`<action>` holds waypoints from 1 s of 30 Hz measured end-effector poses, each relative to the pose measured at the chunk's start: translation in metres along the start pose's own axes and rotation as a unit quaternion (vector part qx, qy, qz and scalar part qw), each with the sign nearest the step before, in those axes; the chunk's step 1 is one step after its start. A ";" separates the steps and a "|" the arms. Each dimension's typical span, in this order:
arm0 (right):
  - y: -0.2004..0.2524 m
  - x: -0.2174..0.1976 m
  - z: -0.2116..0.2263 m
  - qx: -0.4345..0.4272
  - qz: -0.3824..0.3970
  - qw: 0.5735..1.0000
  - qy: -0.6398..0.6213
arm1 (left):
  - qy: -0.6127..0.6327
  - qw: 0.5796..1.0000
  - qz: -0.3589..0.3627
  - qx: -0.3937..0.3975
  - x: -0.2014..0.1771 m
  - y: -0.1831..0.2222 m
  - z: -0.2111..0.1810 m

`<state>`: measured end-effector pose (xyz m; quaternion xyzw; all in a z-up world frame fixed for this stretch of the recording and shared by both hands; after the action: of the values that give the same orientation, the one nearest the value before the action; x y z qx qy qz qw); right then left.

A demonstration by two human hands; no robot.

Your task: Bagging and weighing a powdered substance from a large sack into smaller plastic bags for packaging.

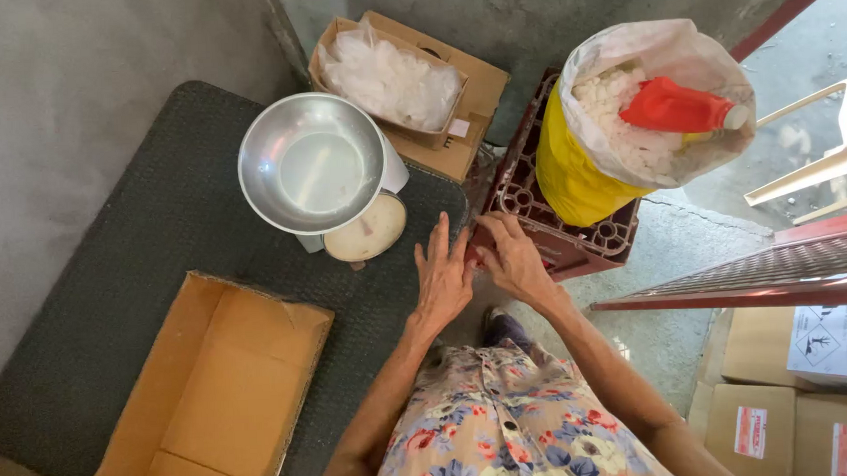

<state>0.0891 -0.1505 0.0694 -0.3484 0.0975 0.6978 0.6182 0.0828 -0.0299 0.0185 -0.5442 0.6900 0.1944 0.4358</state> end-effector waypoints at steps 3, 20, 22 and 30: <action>-0.014 0.003 -0.019 -0.009 -0.016 1.000 0.003 | 0.006 0.999 0.035 -0.026 0.011 -0.011 0.006; -0.238 0.062 -0.235 -0.007 -0.127 0.992 0.002 | 0.040 0.987 -0.036 -0.150 0.087 -0.145 0.082; -0.256 0.075 -0.255 -0.010 -0.145 0.989 -0.004 | 0.050 0.984 -0.041 -0.164 0.092 -0.154 0.091; -0.302 0.143 -0.394 0.055 -0.149 0.961 -0.228 | 0.144 0.957 -0.121 -0.219 0.091 -0.167 0.133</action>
<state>0.5149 -0.1944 -0.2192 -0.1558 -0.0610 0.6527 0.7389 0.2862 -0.0389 -0.0933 -0.7281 0.6149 0.2062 0.2219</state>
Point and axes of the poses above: each hand's wrist, its own y-axis away from the middle knuckle, its own x-axis out of the palm, z = x × y, the point moved 9 cm from there along -y, towards the middle knuckle, and after that the axes turned 3 degrees about -y, right-handed, at the moved point
